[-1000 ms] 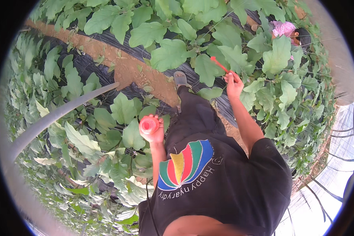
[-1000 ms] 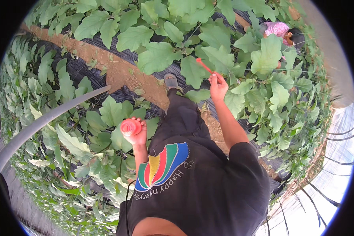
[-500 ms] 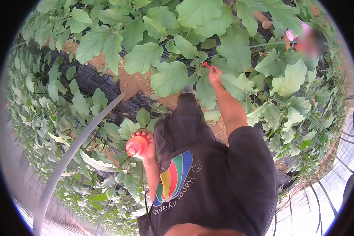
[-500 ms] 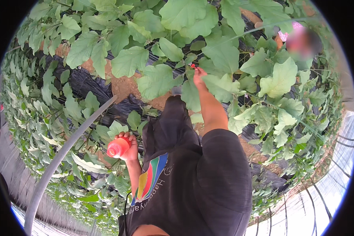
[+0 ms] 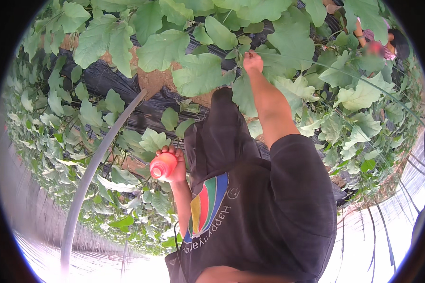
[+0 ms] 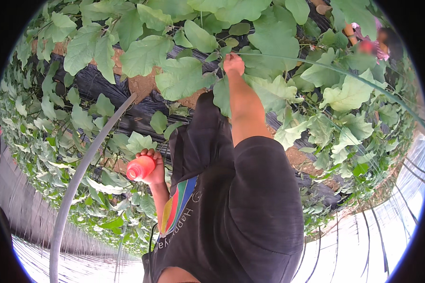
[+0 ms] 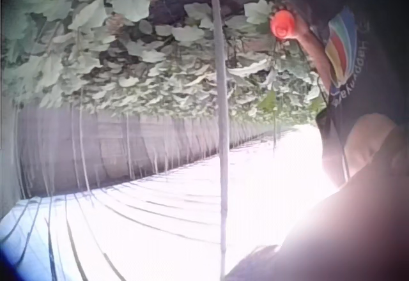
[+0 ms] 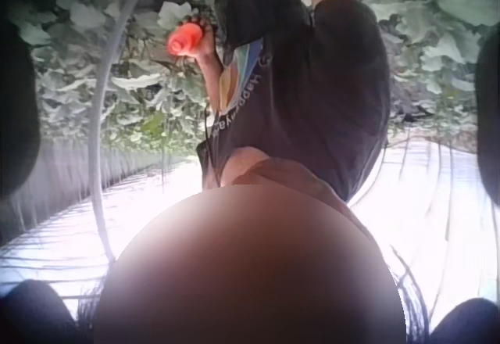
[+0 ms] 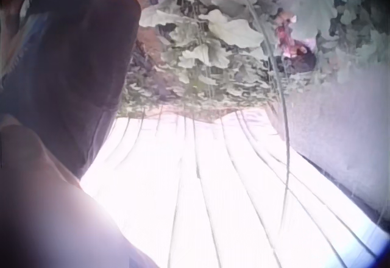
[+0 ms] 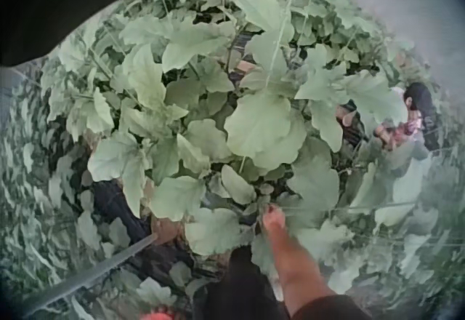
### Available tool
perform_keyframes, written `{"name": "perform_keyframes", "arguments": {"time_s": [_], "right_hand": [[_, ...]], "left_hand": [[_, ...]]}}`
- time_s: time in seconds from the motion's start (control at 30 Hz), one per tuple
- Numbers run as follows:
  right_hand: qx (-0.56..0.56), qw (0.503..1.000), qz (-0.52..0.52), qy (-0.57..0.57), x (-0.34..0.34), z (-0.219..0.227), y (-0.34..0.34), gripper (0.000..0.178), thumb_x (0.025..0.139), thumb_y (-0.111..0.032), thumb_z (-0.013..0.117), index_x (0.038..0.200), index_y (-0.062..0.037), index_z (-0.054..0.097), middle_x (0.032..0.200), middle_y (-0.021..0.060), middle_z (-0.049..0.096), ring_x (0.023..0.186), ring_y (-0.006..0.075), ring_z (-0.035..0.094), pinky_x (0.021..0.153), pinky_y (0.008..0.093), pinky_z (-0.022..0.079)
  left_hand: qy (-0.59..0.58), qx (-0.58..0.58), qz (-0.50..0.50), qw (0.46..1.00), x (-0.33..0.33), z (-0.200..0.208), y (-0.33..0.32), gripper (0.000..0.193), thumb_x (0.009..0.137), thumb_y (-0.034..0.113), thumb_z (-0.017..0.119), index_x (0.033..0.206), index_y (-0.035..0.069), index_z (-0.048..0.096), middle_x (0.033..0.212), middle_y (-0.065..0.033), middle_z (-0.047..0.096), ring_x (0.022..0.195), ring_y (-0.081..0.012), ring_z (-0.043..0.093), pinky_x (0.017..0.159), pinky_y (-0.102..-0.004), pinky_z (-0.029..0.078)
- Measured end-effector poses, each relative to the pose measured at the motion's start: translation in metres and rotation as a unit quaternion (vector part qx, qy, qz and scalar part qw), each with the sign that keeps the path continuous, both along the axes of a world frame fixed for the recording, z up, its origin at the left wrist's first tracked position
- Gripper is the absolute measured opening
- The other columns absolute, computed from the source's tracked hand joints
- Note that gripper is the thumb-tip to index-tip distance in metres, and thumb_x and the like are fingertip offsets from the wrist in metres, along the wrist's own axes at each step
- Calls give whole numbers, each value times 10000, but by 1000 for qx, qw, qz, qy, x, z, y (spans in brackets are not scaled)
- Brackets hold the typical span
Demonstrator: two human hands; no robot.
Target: The person walks through a greenhouse row of leafy plants, holding a small red bottle and a red brush. They repeatedly dip the brush into the bottle and apply the liquid to plant flowers or buds, moving methodically along the row.
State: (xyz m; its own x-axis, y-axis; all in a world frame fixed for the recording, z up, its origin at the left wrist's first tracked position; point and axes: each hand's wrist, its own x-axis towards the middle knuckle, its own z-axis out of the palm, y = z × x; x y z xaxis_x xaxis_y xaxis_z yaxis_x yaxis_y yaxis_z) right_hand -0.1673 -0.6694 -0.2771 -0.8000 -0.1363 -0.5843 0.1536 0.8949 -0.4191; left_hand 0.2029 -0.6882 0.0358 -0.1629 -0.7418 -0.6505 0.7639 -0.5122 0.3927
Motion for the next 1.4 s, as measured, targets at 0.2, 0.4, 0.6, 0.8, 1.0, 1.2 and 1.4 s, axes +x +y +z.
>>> {"name": "perform_keyframes", "arguments": {"time_s": [0.2, 0.4, 0.6, 0.8, 1.0, 1.2, 1.4], "right_hand": [[-51, 997, -52, 8, -3, 23, -7, 264, 871, -351, 637, 1036, -181, 753, 938, 61, 747, 884, 248, 709, 825, 346, 538], [35, 998, -51, -1, -8, 18, 3, 271, 867, -370, 643, 1046, -198, 751, 970, 67, 743, 905, 253, 706, 846, 369, 535], [-62, 996, -59, -10, 0, 2, 1, 290, 855, -379, 658, 1078, -215, 744, 989, 65, 742, 933, 250, 702, 858, 366, 531], [-16, 997, -81, -9, -3, -12, 16, 283, 875, -340, 648, 1081, -170, 742, 1007, 53, 745, 923, 225, 704, 857, 340, 526], [-124, 981, -144, -23, 6, 11, 7, 278, 874, -281, 670, 1101, -133, 732, 992, 66, 746, 899, 195, 698, 855, 310, 517], [-129, 976, -167, 49, 16, 39, 35, 262, 870, -210, 676, 1093, -81, 727, 958, 84, 744, 880, 183, 695, 830, 316, 520], [-323, 910, -229, 119, 23, 26, 95, 313, 913, -263, 627, 1151, -69, 685, 930, 88, 724, 837, 159, 670, 770, 310, 512]], "left_hand": [[2, -4, 12, 1000, -1, -2, 0, 219, 855, 268, 643, 992, 97, 637, 1005, -83, 609, 901, -241, 537, 757, -344, 402], [4, -7, 6, 1000, -6, 2, 0, 219, 856, 274, 644, 988, 100, 635, 1006, -77, 608, 913, -242, 530, 770, -348, 399], [9, -12, 9, 1000, -3, 2, 1, 203, 859, 263, 637, 978, 99, 627, 1005, -80, 608, 909, -242, 531, 761, -347, 395], [14, -19, 2, 1000, -2, 2, -1, 194, 865, 251, 628, 978, 94, 624, 1001, -82, 601, 912, -244, 534, 752, -340, 396], [29, -37, -6, 999, 7, 3, -2, 206, 865, 258, 634, 987, 93, 623, 1017, -83, 594, 932, -248, 540, 774, -351, 413], [54, -24, -1, 998, 16, 0, -3, 223, 857, 267, 645, 993, 93, 618, 1014, -81, 585, 944, -250, 542, 791, -365, 424], [95, 17, -12, 995, 26, -23, -23, 222, 851, 271, 643, 978, 90, 626, 997, -84, 586, 906, -244, 531, 771, -369, 407]]}}
